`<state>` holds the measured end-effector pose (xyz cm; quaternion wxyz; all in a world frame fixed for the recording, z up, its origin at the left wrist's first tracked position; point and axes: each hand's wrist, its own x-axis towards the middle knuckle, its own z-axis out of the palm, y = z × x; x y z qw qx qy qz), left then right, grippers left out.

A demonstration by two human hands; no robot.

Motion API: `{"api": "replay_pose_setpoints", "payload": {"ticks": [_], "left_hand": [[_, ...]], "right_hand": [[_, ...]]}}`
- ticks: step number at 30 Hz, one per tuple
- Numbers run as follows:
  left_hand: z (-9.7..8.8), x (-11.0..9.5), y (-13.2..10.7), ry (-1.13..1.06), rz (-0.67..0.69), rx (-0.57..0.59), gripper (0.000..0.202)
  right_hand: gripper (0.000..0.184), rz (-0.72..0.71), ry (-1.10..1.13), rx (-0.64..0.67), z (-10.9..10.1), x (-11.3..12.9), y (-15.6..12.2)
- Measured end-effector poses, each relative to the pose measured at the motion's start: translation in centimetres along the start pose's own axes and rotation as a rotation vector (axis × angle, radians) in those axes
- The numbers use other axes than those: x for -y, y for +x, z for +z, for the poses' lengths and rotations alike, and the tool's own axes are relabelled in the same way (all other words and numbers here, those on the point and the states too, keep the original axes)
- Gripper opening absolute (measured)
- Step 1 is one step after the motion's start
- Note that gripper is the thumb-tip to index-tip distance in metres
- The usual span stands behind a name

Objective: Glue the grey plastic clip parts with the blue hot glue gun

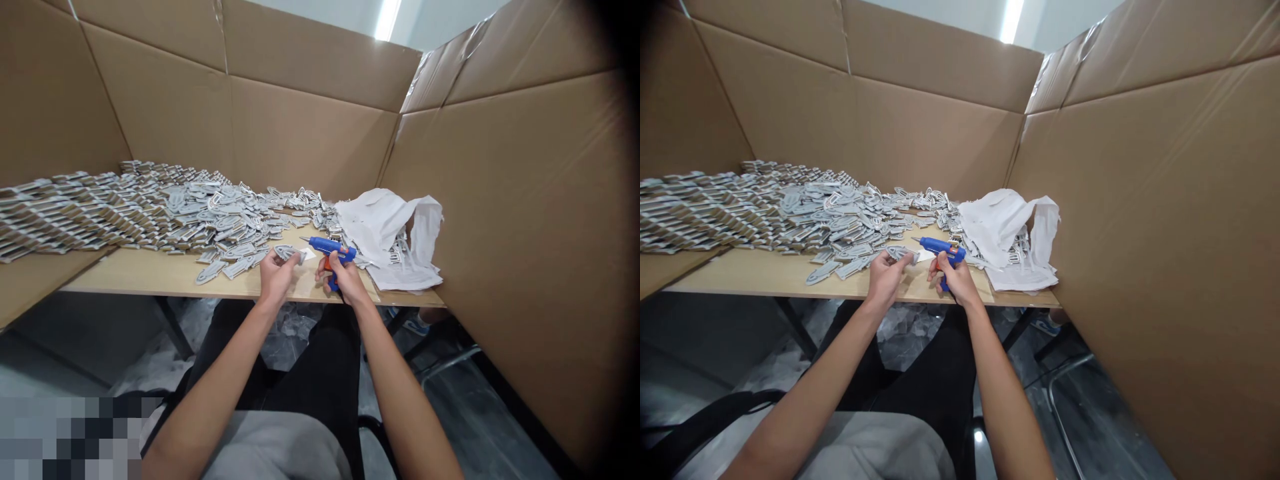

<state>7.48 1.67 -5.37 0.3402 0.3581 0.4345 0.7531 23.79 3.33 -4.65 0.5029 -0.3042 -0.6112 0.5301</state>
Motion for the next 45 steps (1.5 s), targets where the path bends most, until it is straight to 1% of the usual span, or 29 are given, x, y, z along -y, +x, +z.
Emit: {"api": "replay_pose_setpoints", "payload": {"ticks": [2,5,8,11,15,17,19,28,35,41,45], "left_hand": [[-0.19,-0.10,0.21,-0.009,0.001,-0.027,0.034],[-0.25,-0.08,0.49,-0.113,-0.036,-0.041,0.038],[-0.10,0.14,0.67,-0.215,-0.045,-0.053,0.038],[0.02,0.31,0.70,-0.237,-0.042,-0.089,0.037],[-0.02,0.35,0.64,-0.206,-0.030,-0.147,0.040],[-0.07,0.34,0.65,-0.177,-0.016,-0.167,0.041],[-0.10,0.34,0.67,-0.159,-0.005,-0.172,0.041],[-0.17,0.40,0.71,-0.114,0.013,-0.172,0.039],[-0.18,0.20,0.66,-0.080,0.023,-0.176,0.035],[-0.14,-0.10,0.47,-0.050,0.057,-0.184,0.032],[-0.07,-0.23,0.35,-0.067,0.048,-0.181,0.032]], "right_hand": [[0.063,0.004,0.020,0.010,-0.04,0.03,-0.02],[0.062,-0.003,0.034,-0.008,0.01,0.11,-0.07],[0.062,-0.020,0.028,-0.015,0.09,0.13,-0.12],[0.062,-0.028,-0.025,0.000,0.11,0.05,-0.17],[0.062,-0.012,-0.208,0.033,0.10,-0.06,-0.19],[0.063,-0.003,-0.296,0.030,0.11,-0.10,-0.20],[0.064,0.007,-0.338,0.021,0.13,-0.12,-0.20],[0.062,0.038,-0.339,0.006,0.21,-0.39,-0.09],[0.061,0.056,-0.357,-0.006,0.34,-0.01,-0.14],[0.061,0.052,-0.420,-0.013,0.41,0.27,-0.29],[0.060,0.047,-0.459,-0.010,0.36,0.39,-0.38]]}}
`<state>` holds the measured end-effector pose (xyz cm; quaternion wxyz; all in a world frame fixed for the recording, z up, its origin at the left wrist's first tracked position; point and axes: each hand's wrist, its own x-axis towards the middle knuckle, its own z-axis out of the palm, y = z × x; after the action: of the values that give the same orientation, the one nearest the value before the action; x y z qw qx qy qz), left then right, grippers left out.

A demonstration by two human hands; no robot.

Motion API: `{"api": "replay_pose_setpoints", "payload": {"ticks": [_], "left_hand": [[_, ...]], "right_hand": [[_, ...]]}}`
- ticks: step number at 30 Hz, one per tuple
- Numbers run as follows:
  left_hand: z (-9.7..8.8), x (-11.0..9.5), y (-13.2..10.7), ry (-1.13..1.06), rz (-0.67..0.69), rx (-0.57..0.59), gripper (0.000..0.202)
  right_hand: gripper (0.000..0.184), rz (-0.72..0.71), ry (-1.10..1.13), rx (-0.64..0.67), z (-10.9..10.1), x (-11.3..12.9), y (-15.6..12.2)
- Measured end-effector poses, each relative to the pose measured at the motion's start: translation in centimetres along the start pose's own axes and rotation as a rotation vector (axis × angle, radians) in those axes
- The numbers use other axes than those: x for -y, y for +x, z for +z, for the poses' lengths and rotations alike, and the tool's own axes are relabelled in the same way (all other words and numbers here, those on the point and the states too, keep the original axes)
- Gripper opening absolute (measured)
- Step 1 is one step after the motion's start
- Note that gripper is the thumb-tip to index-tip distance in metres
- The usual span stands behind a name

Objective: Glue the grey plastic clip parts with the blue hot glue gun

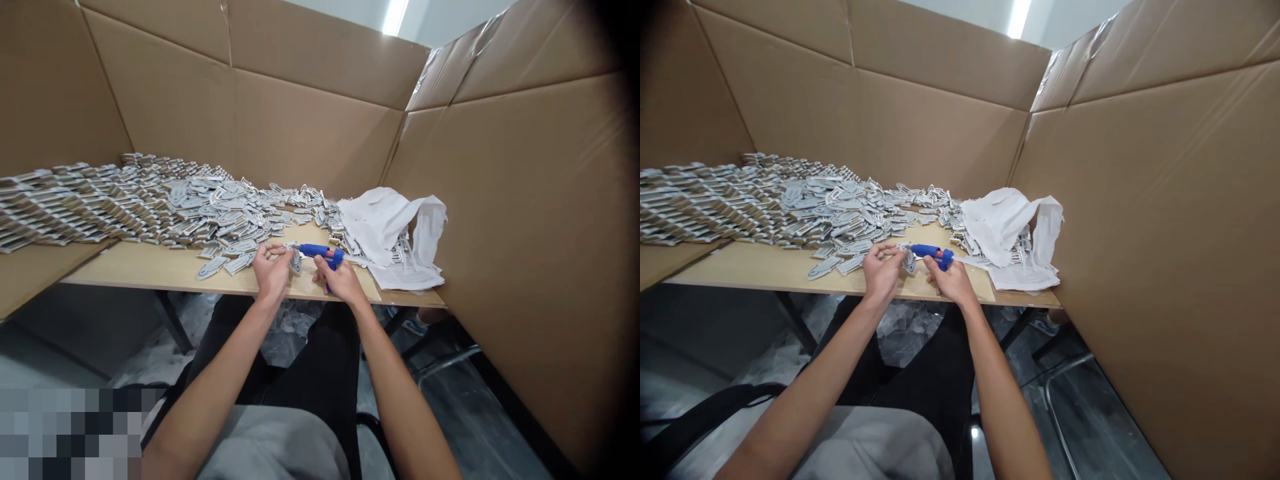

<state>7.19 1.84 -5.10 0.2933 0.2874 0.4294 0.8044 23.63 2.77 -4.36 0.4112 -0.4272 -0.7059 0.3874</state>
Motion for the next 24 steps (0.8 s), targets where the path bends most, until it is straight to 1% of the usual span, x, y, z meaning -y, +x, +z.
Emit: {"api": "replay_pose_setpoints", "payload": {"ticks": [9,12,14,18,22,24], "left_hand": [[0.01,-0.53,-0.23,0.030,0.004,-0.002,0.030],[-0.04,-0.56,-0.35,0.041,0.015,0.005,0.031],[-0.06,-0.49,-0.48,0.038,0.038,0.011,0.033],[-0.11,-0.37,-0.69,0.044,0.089,0.019,0.040],[-0.19,-0.27,-0.62,0.081,0.081,0.019,0.041],[-0.17,-0.13,-0.62,0.094,0.072,0.008,0.042]], "right_hand": [[0.059,-0.008,-0.034,0.002,-0.03,0.03,-0.04],[0.060,-0.005,-0.083,-0.011,0.00,0.19,-0.20],[0.057,-0.012,-0.127,-0.026,0.04,0.34,-0.29],[0.044,-0.110,-0.232,-0.059,0.21,0.75,-0.31],[0.046,-0.179,-0.315,-0.074,0.65,0.92,-0.31],[0.049,-0.184,-0.288,-0.160,0.91,0.79,-0.37]]}}
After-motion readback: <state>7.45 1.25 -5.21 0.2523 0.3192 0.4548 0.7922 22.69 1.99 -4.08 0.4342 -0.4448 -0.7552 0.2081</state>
